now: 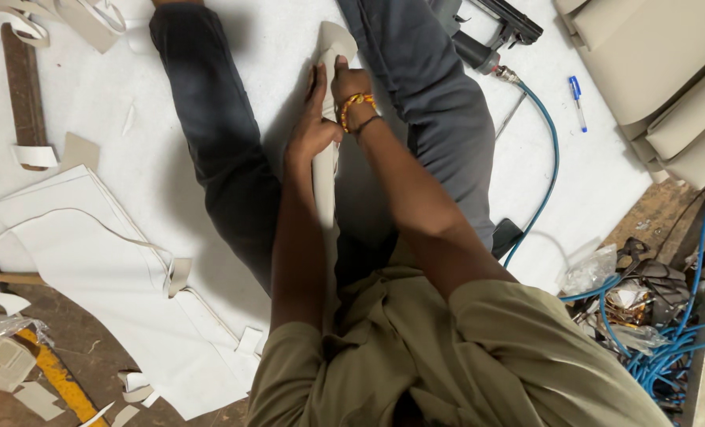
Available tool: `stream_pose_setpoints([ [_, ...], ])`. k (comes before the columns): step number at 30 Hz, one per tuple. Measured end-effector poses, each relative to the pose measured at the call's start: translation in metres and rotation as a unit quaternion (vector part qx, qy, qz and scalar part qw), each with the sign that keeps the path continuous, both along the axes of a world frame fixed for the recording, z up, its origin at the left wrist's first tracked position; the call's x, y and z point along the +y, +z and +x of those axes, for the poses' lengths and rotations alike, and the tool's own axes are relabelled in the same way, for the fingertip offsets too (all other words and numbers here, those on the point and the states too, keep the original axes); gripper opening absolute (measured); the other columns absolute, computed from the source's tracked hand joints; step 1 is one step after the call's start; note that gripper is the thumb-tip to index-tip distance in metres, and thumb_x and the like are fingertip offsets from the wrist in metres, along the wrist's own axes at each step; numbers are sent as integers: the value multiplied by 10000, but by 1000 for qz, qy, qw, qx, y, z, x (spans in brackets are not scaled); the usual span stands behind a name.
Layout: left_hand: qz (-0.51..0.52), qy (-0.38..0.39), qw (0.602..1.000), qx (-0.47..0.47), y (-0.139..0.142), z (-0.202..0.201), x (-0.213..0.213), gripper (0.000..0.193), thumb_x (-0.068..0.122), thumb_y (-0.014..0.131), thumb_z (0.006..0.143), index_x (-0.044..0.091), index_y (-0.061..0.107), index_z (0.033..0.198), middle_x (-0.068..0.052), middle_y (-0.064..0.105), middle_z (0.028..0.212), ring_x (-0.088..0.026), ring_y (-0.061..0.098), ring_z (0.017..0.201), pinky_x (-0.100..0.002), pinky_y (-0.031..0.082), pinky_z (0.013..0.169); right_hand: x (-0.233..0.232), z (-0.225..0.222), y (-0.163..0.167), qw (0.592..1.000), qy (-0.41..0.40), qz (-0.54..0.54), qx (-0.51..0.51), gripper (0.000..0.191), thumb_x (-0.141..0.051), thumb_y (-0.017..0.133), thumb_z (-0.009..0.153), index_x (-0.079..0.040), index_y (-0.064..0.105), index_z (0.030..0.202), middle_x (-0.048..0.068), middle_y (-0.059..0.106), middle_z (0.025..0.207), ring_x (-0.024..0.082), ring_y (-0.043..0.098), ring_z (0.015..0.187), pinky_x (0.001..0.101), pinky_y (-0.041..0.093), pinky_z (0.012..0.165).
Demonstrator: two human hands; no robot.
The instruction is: The person sits on the floor holding a long wooden strip covered with fabric, uses a pneumatic nail gun to drive fasteners along the strip, then trims the fabric edge with scissors.
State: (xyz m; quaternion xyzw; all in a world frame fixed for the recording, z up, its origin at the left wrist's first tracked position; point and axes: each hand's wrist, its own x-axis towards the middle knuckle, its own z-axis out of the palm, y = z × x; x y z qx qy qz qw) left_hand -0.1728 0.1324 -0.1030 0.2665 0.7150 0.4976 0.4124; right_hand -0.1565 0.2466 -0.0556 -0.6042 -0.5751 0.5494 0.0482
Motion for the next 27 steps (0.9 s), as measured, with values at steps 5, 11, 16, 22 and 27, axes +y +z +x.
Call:
stream_pose_setpoints([
  [5, -17, 12, 996, -90, 2, -4, -5, 1260, -115, 650, 571, 226, 131, 1668, -89, 46, 1777, -338, 500, 1434, -332, 633, 790, -8, 1, -5, 991, -39, 115, 48, 503, -397, 602, 951, 56, 720, 764, 183, 693, 635, 256, 607, 562, 417, 504, 580],
  [11, 68, 6, 997, -48, -13, 0, -11, 1262, -120, 717, 611, 178, 135, 1691, -164, 133, 1755, -333, 348, 1558, -344, 653, 884, -2, 6, -17, 992, -7, 109, 67, 464, -396, 605, 967, 31, 727, 832, 175, 730, 687, 272, 671, 623, 413, 538, 611],
  [16, 91, 52, 981, -163, -17, 1, -18, 1267, -80, 658, 659, 139, -130, 1626, -159, 269, 1721, -312, 694, 1197, -336, 635, 798, -6, -2, -28, 993, 51, 109, 7, 489, -455, 502, 982, -42, 755, 915, 141, 777, 800, 294, 736, 744, 411, 556, 734],
  [22, 93, 26, 958, -269, -24, -4, -26, 1199, 35, 766, 840, 149, -137, 1621, -224, 532, 1507, -275, 676, 1081, -363, 590, 878, -5, -3, -41, 987, 82, 138, 0, 489, -461, 474, 1004, -65, 755, 946, 137, 773, 827, 310, 733, 787, 411, 560, 754],
  [27, 157, 185, 938, -248, -38, -6, -18, 563, 240, 519, 1158, 66, 363, 1670, -116, 460, 1679, -202, 502, 1479, -344, 416, 1224, -4, -2, -49, 988, 73, 124, 60, 475, -450, 485, 1001, -50, 740, 1004, 111, 800, 836, 260, 773, 777, 378, 584, 747],
])
